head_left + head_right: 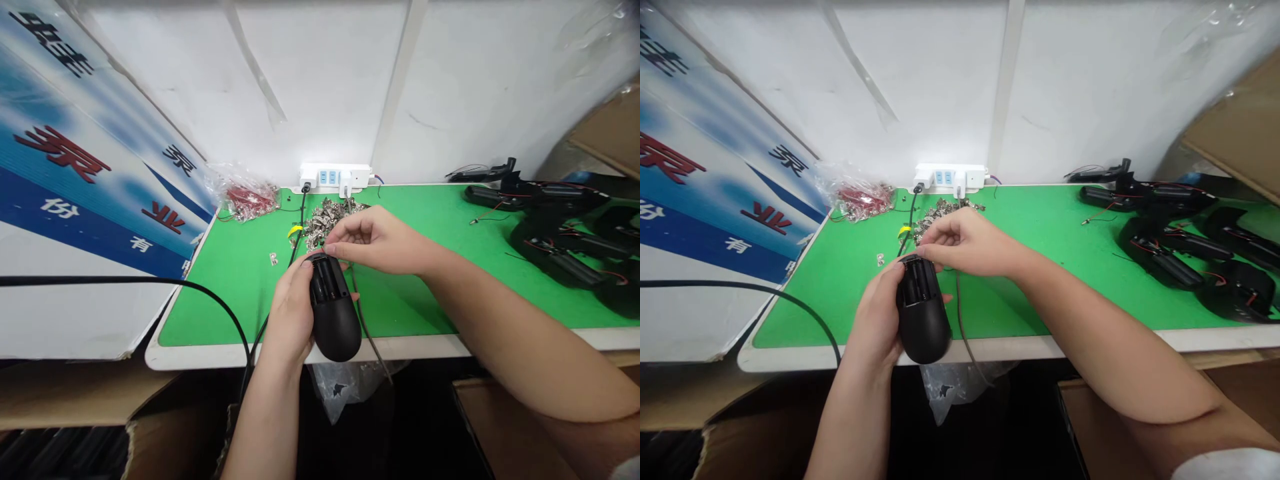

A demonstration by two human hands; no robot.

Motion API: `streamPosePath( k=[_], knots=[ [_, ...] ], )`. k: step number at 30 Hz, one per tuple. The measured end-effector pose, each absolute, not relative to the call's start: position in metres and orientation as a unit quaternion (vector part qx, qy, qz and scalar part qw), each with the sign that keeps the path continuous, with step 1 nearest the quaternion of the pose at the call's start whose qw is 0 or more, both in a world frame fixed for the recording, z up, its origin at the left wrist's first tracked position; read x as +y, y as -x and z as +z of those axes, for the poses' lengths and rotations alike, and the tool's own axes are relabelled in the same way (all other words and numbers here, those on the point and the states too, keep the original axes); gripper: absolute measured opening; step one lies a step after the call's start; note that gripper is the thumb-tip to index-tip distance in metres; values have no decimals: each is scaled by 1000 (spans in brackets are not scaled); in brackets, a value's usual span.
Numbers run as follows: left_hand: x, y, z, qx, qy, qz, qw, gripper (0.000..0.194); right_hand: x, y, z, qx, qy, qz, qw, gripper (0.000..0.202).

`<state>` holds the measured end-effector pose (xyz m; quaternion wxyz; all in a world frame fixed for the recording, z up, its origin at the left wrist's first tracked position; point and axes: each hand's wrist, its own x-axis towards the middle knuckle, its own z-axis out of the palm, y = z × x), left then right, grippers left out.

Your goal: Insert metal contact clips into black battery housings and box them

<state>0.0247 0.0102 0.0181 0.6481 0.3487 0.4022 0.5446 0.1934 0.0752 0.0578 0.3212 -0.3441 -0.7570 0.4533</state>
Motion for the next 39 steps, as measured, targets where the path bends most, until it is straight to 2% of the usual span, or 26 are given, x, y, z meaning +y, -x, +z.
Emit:
streamPosePath(
  k=[4, 8, 15, 19, 26, 39],
  knots=[
    [10, -24, 17, 392, -348, 544, 655, 34, 80, -198, 55, -735, 351, 503, 289, 24],
    [10, -22, 15, 388, -352, 531, 666, 40, 82, -198, 52, -714, 343, 536, 293, 20],
    [9, -22, 15, 403, -344, 522, 668, 43, 81, -197, 52, -713, 321, 552, 288, 26],
    [9, -22, 15, 413, -338, 517, 669, 45, 80, -195, 52, -711, 331, 546, 295, 22],
    [9, -24, 16, 412, -380, 529, 637, 28, 76, -190, 50, -707, 360, 531, 298, 11],
    [12, -16, 10, 461, -457, 453, 611, 34, 67, -186, 49, -758, 378, 460, 268, 6]
  ],
)
